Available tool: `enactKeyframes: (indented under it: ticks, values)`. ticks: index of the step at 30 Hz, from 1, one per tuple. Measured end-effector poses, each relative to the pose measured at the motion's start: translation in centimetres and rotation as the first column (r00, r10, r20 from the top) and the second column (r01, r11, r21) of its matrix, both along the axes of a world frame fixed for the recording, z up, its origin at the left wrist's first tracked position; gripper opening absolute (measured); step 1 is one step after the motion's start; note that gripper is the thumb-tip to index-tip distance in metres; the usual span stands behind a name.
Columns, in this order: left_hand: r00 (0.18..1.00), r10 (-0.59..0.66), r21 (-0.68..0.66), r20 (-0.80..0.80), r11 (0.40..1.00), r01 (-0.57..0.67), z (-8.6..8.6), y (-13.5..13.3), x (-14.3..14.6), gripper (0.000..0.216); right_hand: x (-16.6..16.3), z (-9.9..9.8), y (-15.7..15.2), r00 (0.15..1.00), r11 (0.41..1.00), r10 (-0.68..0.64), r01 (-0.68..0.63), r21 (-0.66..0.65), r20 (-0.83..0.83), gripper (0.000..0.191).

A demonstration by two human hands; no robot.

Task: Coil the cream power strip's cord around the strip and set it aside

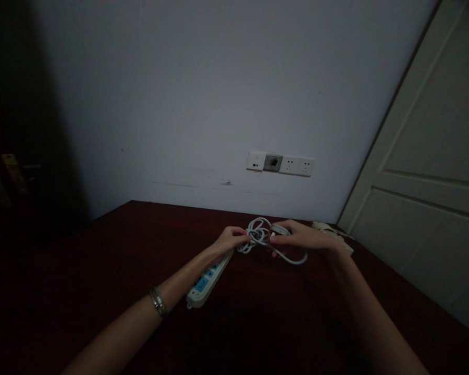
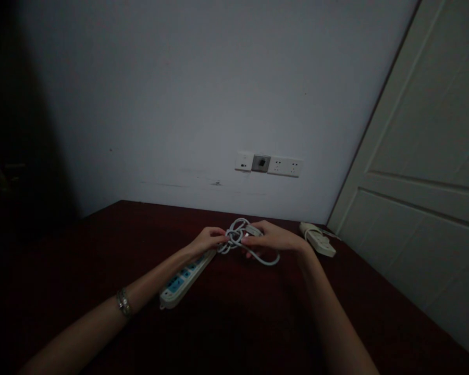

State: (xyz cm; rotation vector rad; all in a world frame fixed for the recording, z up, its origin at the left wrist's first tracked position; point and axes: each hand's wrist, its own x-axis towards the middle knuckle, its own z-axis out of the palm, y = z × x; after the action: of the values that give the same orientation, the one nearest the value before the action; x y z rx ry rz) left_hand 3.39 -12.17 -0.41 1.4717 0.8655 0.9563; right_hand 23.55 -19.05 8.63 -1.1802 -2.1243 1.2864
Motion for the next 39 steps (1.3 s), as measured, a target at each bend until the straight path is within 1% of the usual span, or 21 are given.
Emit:
enactKeyframes:
  ticks: [3,6,8,10,12,14,16,18,19,21,22,23,25,28,30,31,33,35,37,39]
  values:
    - [1.000,0.005,-0.020,0.029,1.000,-0.005,-0.1,0.1,0.0,0.016,0.0,0.0,0.0,0.995,0.994,-0.102,0.102,0.032,0.013,0.037]
    - [1.000,0.020,-0.021,0.020,1.000,-0.020,-0.3,0.2,0.0,0.014,0.1,0.1,0.2,0.975,0.962,-0.222,0.218,0.163,0.007,0.037]
    - [0.999,0.046,-0.008,-0.009,0.999,-0.046,-0.3,0.3,0.0,0.014,0.0,0.2,0.3,0.956,0.921,-0.287,0.294,0.254,-0.069,0.036]
    - [0.997,0.069,0.029,-0.048,0.997,-0.067,-0.2,0.4,-0.1,0.014,-0.3,0.5,0.4,0.916,0.879,-0.342,0.390,0.273,-0.207,0.036]
    - [0.990,0.101,0.089,-0.095,0.992,-0.092,0.1,0.4,-0.2,0.013,-0.6,1.0,0.3,0.846,0.856,-0.375,0.473,0.207,-0.380,0.037]
    - [0.981,0.143,0.152,-0.128,0.981,-0.123,0.4,0.3,-0.2,0.010,-0.8,1.7,-0.1,0.734,0.841,-0.390,0.530,0.109,-0.555,0.035]
    - [0.978,0.164,0.171,-0.130,0.975,-0.141,0.6,0.2,-0.2,0.009,-0.9,2.4,-0.6,0.614,0.842,-0.359,0.538,0.039,-0.703,0.029]
    - [0.984,0.141,0.135,-0.109,0.983,-0.126,0.8,0.0,-0.2,0.010,-0.8,3.0,-1.1,0.519,0.871,-0.276,0.492,0.018,-0.809,0.022]
    - [0.989,0.117,0.102,-0.095,0.989,-0.107,0.9,-0.1,-0.1,0.011,-0.8,3.2,-1.2,0.484,0.886,-0.236,0.462,0.017,-0.843,0.019]
    - [0.996,0.064,0.039,-0.065,0.997,-0.062,0.8,-0.3,0.0,0.014,-0.8,3.4,-1.4,0.443,0.897,-0.200,0.442,0.019,-0.874,0.013]
    - [0.998,0.047,0.015,-0.052,0.999,-0.046,0.8,-0.4,0.0,0.016,-0.9,3.4,-1.3,0.445,0.889,-0.209,0.458,0.021,-0.871,0.012]
    - [0.998,0.039,-0.004,-0.042,0.999,-0.039,0.7,-0.5,0.0,0.018,-1.0,3.3,-1.2,0.464,0.872,-0.231,0.488,0.029,-0.855,0.014]
    - [0.999,0.037,-0.028,-0.021,0.999,-0.038,0.6,-0.6,0.1,0.021,-1.3,2.9,-0.9,0.532,0.822,-0.291,0.565,0.077,-0.795,0.020]
    - [0.999,0.032,-0.048,0.016,0.998,-0.031,0.5,-0.5,0.1,0.024,-1.6,2.2,-0.1,0.662,0.736,-0.339,0.629,0.249,-0.668,0.024]
    - [0.999,0.024,-0.059,0.024,0.998,-0.022,0.6,-0.5,0.2,0.023,-1.9,1.6,0.3,0.712,0.709,-0.356,0.628,0.322,-0.605,0.030]
    - [0.999,0.022,-0.066,0.025,0.998,-0.021,0.7,-0.6,0.2,0.022,-2.0,1.3,0.6,0.717,0.703,-0.367,0.631,0.327,-0.593,0.034]
    - [0.999,0.000,-0.103,0.047,0.995,0.005,1.0,-0.8,0.3,0.018,-2.3,0.8,0.9,0.690,0.692,-0.383,0.655,0.304,-0.615,0.044]
    - [0.992,-0.053,-0.165,0.114,0.984,0.072,1.2,-1.1,0.3,0.015,-2.6,0.4,1.2,0.663,0.674,-0.375,0.675,0.300,-0.648,0.053]
    - [0.973,-0.107,-0.232,0.204,0.960,0.154,1.4,-1.3,0.4,0.014,-2.6,0.2,1.4,0.665,0.668,-0.359,0.673,0.317,-0.655,0.054]
    - [0.952,-0.129,-0.294,0.276,0.932,0.211,1.5,-1.4,0.3,0.015,-2.4,0.2,1.5,0.672,0.679,-0.364,0.665,0.311,-0.645,0.052]
